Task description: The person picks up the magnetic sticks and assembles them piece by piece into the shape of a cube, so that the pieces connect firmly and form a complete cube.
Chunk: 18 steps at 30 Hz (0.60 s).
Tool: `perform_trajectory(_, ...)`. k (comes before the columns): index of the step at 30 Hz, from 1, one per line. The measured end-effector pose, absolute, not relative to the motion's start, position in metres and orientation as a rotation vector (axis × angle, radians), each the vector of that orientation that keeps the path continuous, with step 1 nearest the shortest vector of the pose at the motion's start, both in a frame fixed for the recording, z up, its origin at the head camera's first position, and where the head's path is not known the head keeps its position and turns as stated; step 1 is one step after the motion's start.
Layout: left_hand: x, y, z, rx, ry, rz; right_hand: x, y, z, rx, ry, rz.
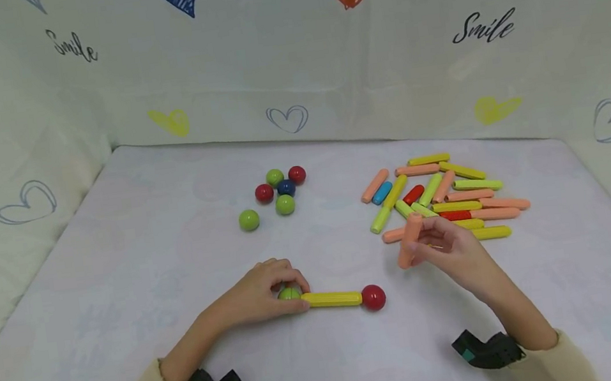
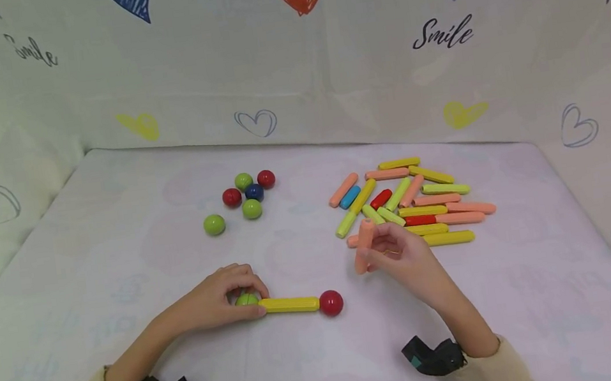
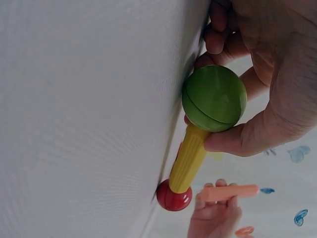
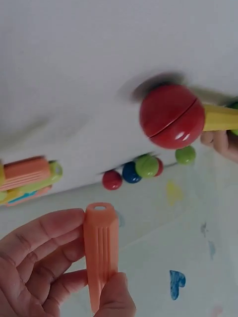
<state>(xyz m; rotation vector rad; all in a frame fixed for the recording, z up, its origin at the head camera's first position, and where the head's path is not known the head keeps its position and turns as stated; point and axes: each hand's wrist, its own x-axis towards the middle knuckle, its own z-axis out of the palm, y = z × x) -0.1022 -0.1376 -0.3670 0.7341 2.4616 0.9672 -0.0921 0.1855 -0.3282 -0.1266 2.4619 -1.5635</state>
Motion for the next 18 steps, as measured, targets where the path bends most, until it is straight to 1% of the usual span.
perform_trajectory(9, -0.102, -0.138, -0.365, 0.747, 2.457, 0.976, -0.082, 0.160, -0.341, -0.352, 2.311, -1.670)
perform_trajectory(15, -0.102, -0.139, -0.365, 0.766, 2.451, 0.982, -0.082, 0.153, -0.348, -0.443, 2.234, -1.700)
perform_trajectory(18, -0.102, -0.140, -0.366, 0.778, 2.452, 0.985, -0.081, 0.151, -0.350, -0.443, 2.276, -1.660)
